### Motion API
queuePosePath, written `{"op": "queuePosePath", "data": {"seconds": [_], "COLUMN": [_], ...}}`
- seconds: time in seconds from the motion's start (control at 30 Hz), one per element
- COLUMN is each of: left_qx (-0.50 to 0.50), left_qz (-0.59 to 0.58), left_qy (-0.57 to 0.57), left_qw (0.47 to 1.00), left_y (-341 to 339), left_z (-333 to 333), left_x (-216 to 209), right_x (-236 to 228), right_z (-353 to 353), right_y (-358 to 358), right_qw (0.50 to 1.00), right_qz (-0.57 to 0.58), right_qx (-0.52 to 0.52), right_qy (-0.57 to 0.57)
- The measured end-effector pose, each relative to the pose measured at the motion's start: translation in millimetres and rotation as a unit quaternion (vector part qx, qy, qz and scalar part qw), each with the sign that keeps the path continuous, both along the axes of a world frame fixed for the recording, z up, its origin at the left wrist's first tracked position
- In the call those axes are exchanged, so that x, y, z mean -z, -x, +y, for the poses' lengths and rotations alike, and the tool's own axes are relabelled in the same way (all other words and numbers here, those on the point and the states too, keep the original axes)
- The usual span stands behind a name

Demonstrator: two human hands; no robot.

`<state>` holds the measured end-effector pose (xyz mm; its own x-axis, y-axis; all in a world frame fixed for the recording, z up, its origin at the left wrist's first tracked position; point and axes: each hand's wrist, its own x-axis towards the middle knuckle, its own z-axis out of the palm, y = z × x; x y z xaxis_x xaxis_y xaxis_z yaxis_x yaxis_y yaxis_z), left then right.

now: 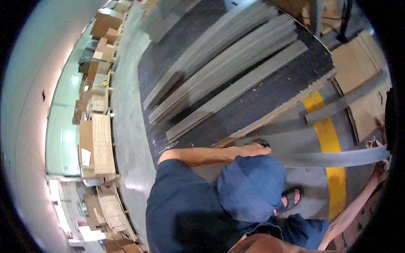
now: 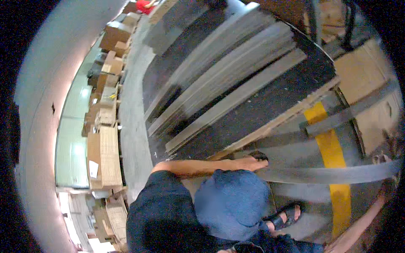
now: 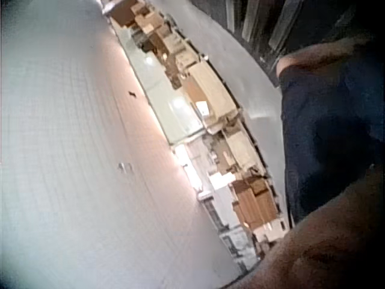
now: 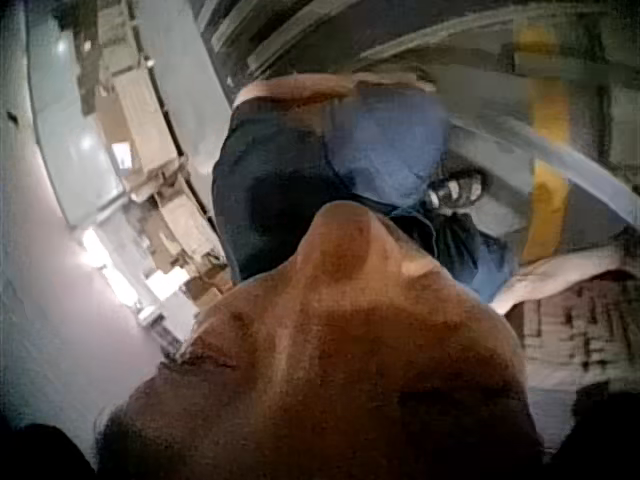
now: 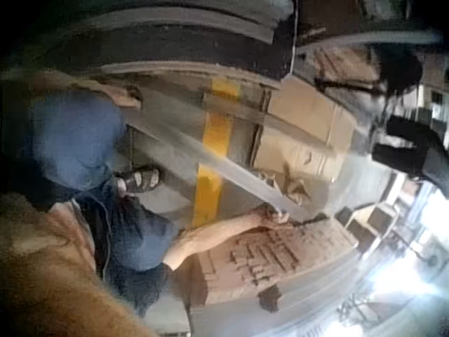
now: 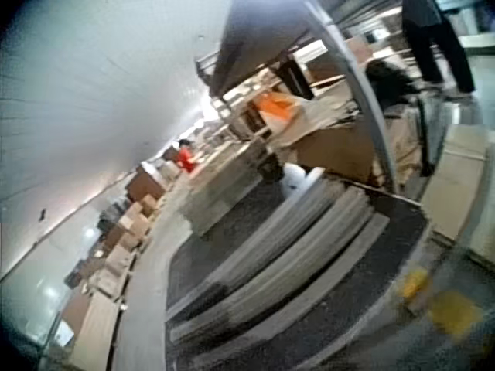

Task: The person wipes individual long grey slats with a cloth and then gathers a bundle of them together to place on a pallet.

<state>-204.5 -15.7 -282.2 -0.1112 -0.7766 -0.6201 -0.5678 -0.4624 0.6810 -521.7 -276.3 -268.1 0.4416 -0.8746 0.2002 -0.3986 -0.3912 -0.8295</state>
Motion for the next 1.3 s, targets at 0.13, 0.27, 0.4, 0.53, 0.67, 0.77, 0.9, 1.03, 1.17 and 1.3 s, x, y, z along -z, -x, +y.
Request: {"op": "queuePosePath", "data": {"seconds": [0.13, 0.27, 0.4, 0.53, 0.67, 0.77, 0.9, 1.03, 1.17, 1.3], "left_qx": [0.027, 0.0, 0.018, 0.064, 0.04, -0.021, 0.018, 0.109, 0.101, 0.061], "left_qz": [-0.031, -0.062, -0.118, -0.078, -0.034, -0.123, -0.333, -0.39, -0.351, -0.294], "left_qy": [0.164, 0.219, 0.354, 0.463, 0.523, 0.704, 0.557, 0.368, 0.334, 0.346], "left_qw": [0.986, 0.974, 0.928, 0.88, 0.851, 0.699, 0.761, 0.837, 0.869, 0.889], "left_y": [40, 79, 103, 95, 86, 43, 18, 6, -15, -13], "left_z": [-40, -101, -142, -177, -182, -170, -172, -182, -154, -149], "left_x": [-21, -11, -13, -47, -96, -186, -233, -226, -207, -206], "right_x": [-17, -51, -54, -127, -151, -112, -125, -115, -112, -82], "right_z": [-47, -131, -139, -112, -109, -106, -77, -65, -69, -126], "right_y": [10, -10, 23, -31, -98, -114, -106, -85, -98, -39], "right_qw": [0.957, 0.823, 0.903, 0.989, 0.964, 0.895, 0.908, 0.902, 0.87, 0.88], "right_qz": [-0.181, -0.418, -0.273, -0.096, 0.076, 0.258, 0.171, 0.131, 0.136, 0.164], "right_qx": [0.156, 0.258, 0.093, 0.022, -0.06, -0.077, -0.13, -0.119, -0.214, -0.161], "right_qy": [-0.166, -0.284, -0.32, -0.106, 0.247, 0.356, 0.36, 0.394, 0.423, 0.417]}}
